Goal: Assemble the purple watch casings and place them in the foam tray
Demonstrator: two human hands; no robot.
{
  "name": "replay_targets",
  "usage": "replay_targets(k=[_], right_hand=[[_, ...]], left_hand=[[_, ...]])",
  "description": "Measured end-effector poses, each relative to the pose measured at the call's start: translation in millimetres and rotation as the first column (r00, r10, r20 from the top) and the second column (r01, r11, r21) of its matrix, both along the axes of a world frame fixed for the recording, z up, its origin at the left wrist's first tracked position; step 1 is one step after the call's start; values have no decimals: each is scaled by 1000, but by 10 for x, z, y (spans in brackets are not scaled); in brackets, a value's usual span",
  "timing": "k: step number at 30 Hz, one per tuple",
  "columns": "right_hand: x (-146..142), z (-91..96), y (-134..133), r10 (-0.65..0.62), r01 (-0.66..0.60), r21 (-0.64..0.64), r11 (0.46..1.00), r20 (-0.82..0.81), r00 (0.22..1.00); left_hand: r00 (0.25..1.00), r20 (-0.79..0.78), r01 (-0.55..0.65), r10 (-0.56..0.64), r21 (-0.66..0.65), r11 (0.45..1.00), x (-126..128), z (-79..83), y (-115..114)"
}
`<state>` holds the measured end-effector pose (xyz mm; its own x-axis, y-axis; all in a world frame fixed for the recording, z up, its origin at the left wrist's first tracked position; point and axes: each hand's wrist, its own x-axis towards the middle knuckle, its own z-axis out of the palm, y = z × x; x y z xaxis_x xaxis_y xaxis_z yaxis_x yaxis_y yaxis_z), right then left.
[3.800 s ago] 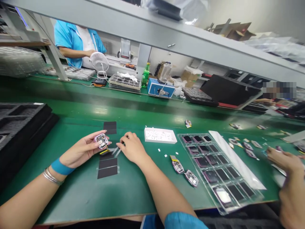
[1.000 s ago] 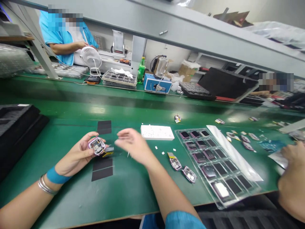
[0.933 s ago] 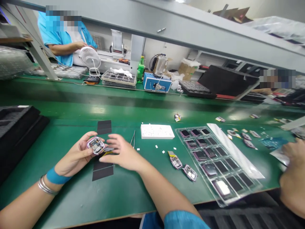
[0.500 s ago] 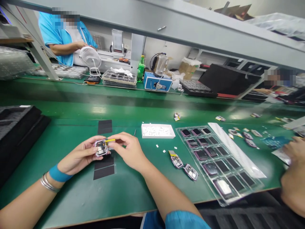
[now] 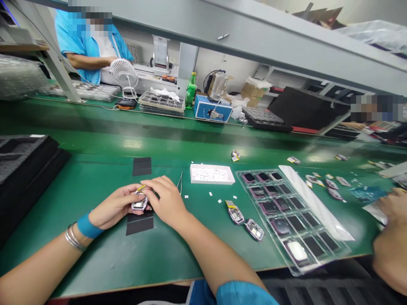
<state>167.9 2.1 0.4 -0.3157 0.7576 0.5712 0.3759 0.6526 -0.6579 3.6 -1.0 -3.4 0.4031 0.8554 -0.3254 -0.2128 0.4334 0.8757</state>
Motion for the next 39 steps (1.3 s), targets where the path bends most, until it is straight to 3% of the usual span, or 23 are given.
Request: replay_targets(k=[4, 7, 10, 13, 25, 29, 31, 35, 39], right_hand=[[-5, -42, 21, -74, 53, -284, 957, -63, 995], [-15, -88, 15, -33, 78, -353, 933, 131, 991], [-52, -150, -6, 15, 96, -290, 952, 361, 933], [-90, -191, -18, -12, 124, -219, 968, 451, 892], [-141, -182, 69, -30, 177, -351, 919, 386, 922], [-175, -230, 92, -35, 186, -340, 922, 406, 913], [-159, -255, 83, -19, 148, -268, 952, 432, 902], [-51, -232, 23, 96, -57, -103, 993, 432, 897], [10, -119, -35, 132, -126, -42, 991, 211, 969]], left_hand=[[991, -23, -133, 132, -43, 990, -53, 37, 37], [965, -25, -263, 262, -79, 961, -138, 53, 72], [957, 22, -285, 289, -114, 952, -196, 28, 90], [961, 65, -260, 270, -127, 957, -205, -11, 87], [966, 47, -244, 254, -149, 958, -194, 38, 82], [967, 29, -247, 254, -155, 957, -192, 30, 81], [965, 27, -253, 260, -157, 955, -191, 28, 82], [960, 11, -274, 279, -148, 950, -187, 33, 92], [961, -5, -275, 277, -130, 953, -166, 45, 88]])
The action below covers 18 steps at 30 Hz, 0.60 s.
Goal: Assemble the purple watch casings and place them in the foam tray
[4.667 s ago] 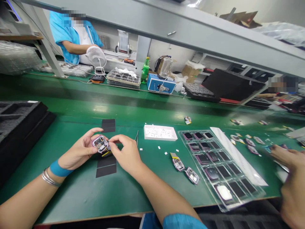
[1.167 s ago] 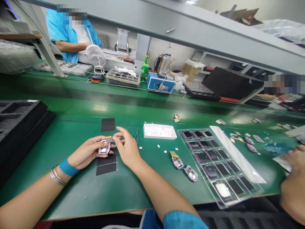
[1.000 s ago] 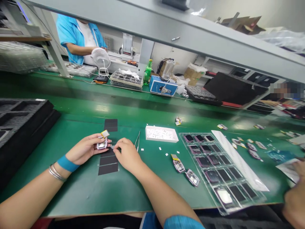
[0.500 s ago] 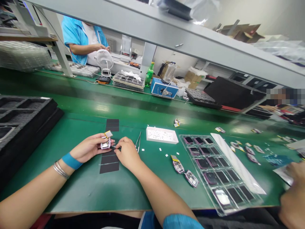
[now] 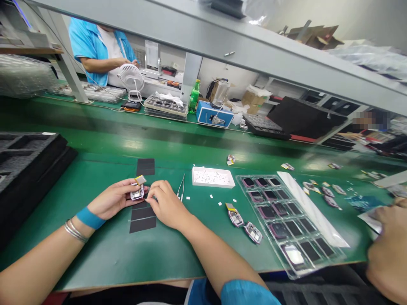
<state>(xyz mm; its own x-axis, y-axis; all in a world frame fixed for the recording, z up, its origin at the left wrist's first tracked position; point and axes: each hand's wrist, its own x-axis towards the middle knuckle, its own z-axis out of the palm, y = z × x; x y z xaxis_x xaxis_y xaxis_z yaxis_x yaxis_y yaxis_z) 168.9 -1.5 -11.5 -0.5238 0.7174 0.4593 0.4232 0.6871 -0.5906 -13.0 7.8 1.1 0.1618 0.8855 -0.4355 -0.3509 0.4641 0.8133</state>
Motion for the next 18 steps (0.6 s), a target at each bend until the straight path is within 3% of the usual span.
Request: replay_targets(k=[3, 6, 8, 11, 18], right_hand=[[-41, 39, -14, -76, 48, -108, 993, -269, 960], [-93, 21, -8, -162, 44, -308, 950, -368, 916], [-106, 10, -2, -206, 63, -378, 924, -353, 913], [-96, 24, 1, -231, 98, -385, 918, -314, 921], [-72, 58, -20, -99, 31, -366, 930, -170, 980]], left_hand=[[1000, -24, -10, 10, 26, 1000, 40, 9, -22], [999, -51, 4, -2, 35, 999, 90, 5, -46], [997, -70, 21, -18, 35, 999, 119, -7, -57], [995, -100, 33, -29, 44, 998, 146, -31, -64], [992, -119, 37, -30, 56, 998, 165, -46, -77]])
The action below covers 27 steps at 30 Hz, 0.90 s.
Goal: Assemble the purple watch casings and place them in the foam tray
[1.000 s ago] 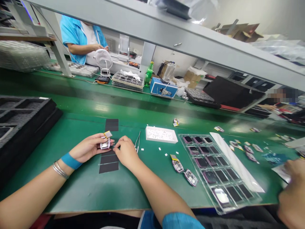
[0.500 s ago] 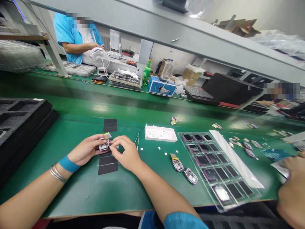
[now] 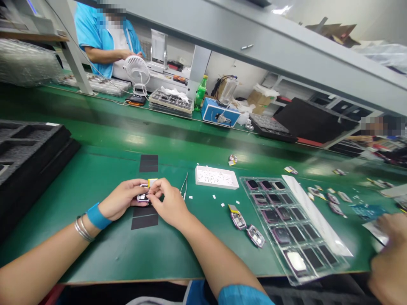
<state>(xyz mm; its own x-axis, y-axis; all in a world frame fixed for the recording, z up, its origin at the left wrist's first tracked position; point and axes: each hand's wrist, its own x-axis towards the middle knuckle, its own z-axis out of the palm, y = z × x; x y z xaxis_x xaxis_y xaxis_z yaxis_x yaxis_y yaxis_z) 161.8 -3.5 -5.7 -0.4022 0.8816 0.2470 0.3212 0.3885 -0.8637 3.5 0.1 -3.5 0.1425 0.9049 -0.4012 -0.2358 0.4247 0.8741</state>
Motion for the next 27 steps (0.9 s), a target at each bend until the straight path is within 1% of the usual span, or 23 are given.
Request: replay_targets(k=[6, 9, 11, 13, 15, 16, 17, 18, 19, 20, 21, 22, 23, 24, 25, 27], right_hand=[[-17, -38, 14, 0, -3, 41, 999, 73, 997], [-30, -85, 21, -8, -1, 92, 996, 101, 995], [-43, -108, 12, -30, 0, 183, 983, 166, 986], [-58, -107, -6, -63, -12, 308, 951, 230, 971], [-68, -82, -21, -115, 4, 410, 912, 246, 963], [-68, -67, -23, -150, 39, 432, 901, 225, 963], [-65, -55, -18, -189, 94, 421, 902, 189, 964], [-58, -49, -6, -233, 167, 370, 914, 143, 962], [-49, -52, 12, -271, 237, 276, 932, 94, 958], [-39, -63, 36, -289, 279, 151, 948, 45, 956], [-30, -82, 63, -284, 284, 21, 959, -1, 959], [-23, -105, 90, -266, 261, -90, 961, -47, 963], [-19, -128, 114, -244, 227, -165, 960, -91, 966], [-18, -148, 134, -228, 200, -196, 960, -128, 965], [-20, -161, 147, -225, 195, -188, 963, -156, 962], [-28, -165, 156, -257, 241, -107, 965, -174, 951]], left_hand=[[1000, 1, 11, -11, 5, 1000, 2, -11, 7], [1000, 14, 8, -8, 11, 1000, 2, -30, 9], [999, 32, 2, -3, 17, 1000, 2, -42, 7], [998, 54, -21, 20, 22, 1000, 0, -48, 1], [997, 69, -40, 38, 27, 999, -5, -48, -7], [996, 74, -42, 40, 27, 999, -9, -47, -10], [997, 74, -39, 37, 26, 999, -13, -45, -14], [997, 72, -32, 30, 27, 999, -17, -43, -16], [997, 70, -24, 22, 31, 999, -19, -42, -17], [998, 67, -15, 13, 38, 999, -19, -41, -18], [998, 63, -4, 1, 45, 999, -18, -40, -18], [998, 59, 10, -13, 51, 999, -16, -37, -19], [998, 54, 27, -30, 56, 998, -13, -31, -20], [997, 55, 42, -45, 57, 997, -10, -24, -21], [996, 63, 55, -58, 56, 997, -7, -15, -23], [990, 107, 84, -89, 52, 995, -3, 1, -28]])
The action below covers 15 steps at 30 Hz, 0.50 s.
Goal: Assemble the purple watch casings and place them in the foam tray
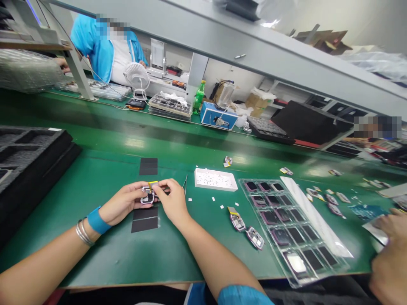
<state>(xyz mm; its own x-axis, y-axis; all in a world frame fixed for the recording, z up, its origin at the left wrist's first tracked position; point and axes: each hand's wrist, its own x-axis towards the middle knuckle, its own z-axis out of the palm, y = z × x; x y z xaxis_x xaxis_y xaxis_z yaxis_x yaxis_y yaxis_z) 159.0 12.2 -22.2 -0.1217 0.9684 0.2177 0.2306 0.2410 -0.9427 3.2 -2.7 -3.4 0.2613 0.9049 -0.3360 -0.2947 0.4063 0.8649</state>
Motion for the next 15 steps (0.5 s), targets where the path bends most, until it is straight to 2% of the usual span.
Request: replay_targets(k=[3, 10, 12, 15], right_hand=[[-8, 42, -22, -62, 54, 136, 989, 59, 996], [-40, 88, -109, -55, 13, 277, 961, 145, 988], [-52, 74, -121, -55, -14, 385, 923, 168, 984], [-49, 61, -120, -88, -120, 581, 805, 317, 944]], left_hand=[[998, 51, 46, -46, 8, 999, 6, -7, -1], [996, -74, 44, -43, 15, 999, 21, -74, 18], [999, -47, 15, -15, -1, 1000, 14, -61, 18], [996, 85, -17, 22, -56, 998, -8, -34, 12]])
